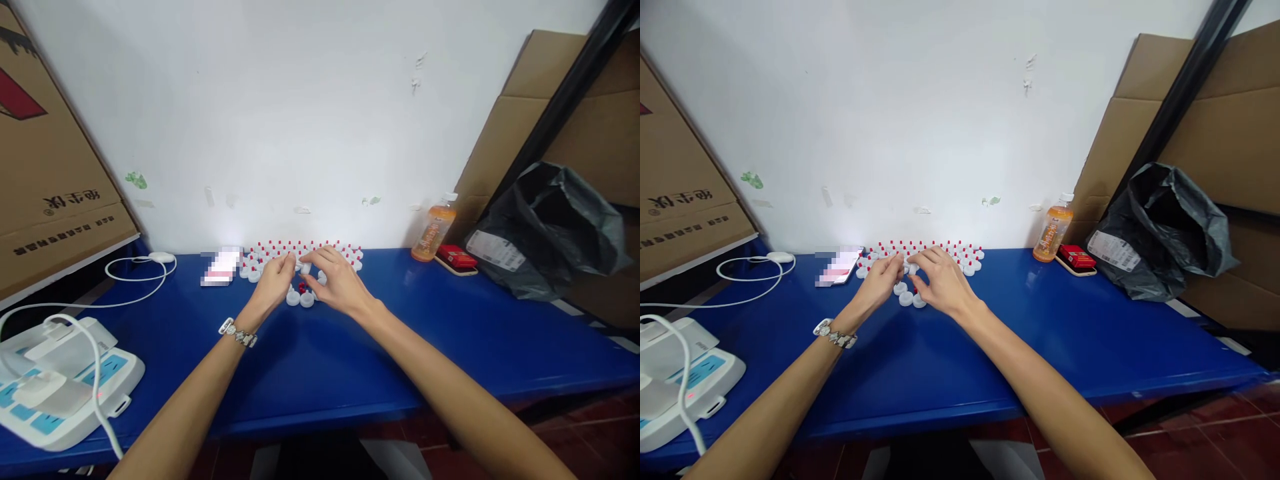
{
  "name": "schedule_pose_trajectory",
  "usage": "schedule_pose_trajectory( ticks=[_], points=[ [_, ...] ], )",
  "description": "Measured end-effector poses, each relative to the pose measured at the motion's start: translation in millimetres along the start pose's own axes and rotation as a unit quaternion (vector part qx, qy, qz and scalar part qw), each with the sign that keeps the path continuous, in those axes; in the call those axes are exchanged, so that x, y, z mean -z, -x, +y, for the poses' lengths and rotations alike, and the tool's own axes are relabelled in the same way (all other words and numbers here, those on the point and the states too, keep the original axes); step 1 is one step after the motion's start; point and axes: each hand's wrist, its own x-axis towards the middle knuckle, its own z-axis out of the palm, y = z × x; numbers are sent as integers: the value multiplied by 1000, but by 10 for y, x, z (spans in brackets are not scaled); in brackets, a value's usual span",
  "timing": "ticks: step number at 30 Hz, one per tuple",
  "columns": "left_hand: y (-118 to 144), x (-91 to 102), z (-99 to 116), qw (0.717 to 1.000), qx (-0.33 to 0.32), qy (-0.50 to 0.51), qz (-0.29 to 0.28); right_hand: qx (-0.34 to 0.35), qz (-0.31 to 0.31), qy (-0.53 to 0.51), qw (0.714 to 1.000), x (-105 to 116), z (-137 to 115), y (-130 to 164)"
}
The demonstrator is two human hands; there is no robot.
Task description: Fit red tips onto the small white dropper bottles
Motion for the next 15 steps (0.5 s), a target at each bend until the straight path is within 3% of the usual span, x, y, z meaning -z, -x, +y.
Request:
schedule_pose_trajectory(
  ticks=[6,11,13,15],
  points=[
    [-3,-21,30,1000,12,-13,-2,-4,-1,22,1000,29,-37,18],
    [-113,248,-97,998,30,20,41,-55,34,52,997,120,141,112],
    [-158,327,-172,999,11,6,53,-90,48,23,994,142,243,167],
    [-184,311,-238,996,-52,-78,12,-113,45,-13,993,128,311,205]
  ],
)
